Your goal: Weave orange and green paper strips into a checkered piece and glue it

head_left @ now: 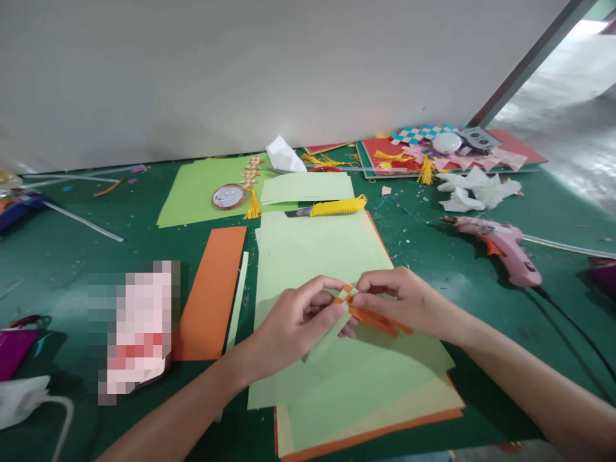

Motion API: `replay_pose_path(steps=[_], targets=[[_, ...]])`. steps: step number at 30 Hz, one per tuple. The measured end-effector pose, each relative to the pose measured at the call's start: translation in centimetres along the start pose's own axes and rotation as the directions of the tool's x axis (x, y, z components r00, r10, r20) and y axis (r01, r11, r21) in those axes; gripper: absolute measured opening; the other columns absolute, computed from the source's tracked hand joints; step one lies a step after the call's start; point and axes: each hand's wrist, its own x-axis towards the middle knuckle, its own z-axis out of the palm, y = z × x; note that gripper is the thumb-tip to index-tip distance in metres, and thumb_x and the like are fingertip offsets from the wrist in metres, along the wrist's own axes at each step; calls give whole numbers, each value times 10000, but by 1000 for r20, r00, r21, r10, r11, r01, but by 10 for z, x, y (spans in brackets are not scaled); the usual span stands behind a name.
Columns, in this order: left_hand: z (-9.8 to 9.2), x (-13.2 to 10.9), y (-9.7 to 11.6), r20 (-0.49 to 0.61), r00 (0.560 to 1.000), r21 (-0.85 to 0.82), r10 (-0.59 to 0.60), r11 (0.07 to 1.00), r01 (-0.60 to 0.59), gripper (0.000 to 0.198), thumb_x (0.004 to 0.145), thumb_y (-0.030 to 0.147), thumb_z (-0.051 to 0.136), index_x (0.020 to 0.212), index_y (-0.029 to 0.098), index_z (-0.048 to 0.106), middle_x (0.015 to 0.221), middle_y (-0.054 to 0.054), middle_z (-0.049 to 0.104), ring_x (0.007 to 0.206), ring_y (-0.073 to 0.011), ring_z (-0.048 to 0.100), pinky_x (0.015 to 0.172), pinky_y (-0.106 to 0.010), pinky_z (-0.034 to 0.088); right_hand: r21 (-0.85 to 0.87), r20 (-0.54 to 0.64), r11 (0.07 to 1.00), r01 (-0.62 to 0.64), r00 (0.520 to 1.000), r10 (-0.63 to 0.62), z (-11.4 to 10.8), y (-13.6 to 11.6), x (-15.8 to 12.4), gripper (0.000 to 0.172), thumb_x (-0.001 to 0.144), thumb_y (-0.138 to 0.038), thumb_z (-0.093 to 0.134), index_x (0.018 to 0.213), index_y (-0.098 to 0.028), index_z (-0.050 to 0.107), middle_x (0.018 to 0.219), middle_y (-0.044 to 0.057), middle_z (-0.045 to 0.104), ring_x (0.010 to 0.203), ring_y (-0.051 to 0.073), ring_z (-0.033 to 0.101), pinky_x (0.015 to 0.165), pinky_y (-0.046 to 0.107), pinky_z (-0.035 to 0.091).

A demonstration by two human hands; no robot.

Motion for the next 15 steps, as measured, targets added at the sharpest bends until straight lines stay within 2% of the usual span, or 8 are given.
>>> replay_pose_path(steps=[3, 8, 11, 15], targets=[[-8, -2, -2, -31, 992, 176, 119, 978, -112, 284, 961, 321, 474, 1226, 265, 556, 1097, -48, 702, 1026, -199, 658, 818, -266, 491, 116, 85, 990, -76, 994, 66, -7, 3, -1, 270, 847, -385, 620, 701, -164, 570, 577, -52, 495, 523, 64, 398, 493, 204, 295], [-17, -2, -11, 23, 951, 368, 308, 882, -295, 413, 950, 244, 499, 1351, 344, 504, 1174, -9, 693, 1020, -172, 664, 916, -275, 475, 191, 211, 973, -126, 974, 84, -14, 6, -2, 295, 831, -414, 637, 695, -166, 552, 557, -65, 437, 505, 63, 347, 476, 211, 249], [-17, -2, -13, 51, 930, 475, 363, 810, -342, 404, 942, 249, 513, 1337, 330, 534, 1176, -25, 696, 1023, -187, 667, 888, -270, 491, 203, 230, 973, -112, 971, 64, -13, 6, -1, 321, 828, -425, 636, 672, -164, 538, 551, -72, 387, 507, 61, 297, 470, 217, 221], [-16, -2, -14, 56, 918, 541, 392, 761, -358, 394, 945, 255, 513, 1329, 338, 542, 1104, -19, 725, 940, -161, 690, 840, -238, 504, 194, 234, 977, -93, 971, 46, -11, 3, -1, 334, 825, -406, 646, 647, -162, 504, 557, -78, 342, 523, 59, 258, 479, 219, 208]])
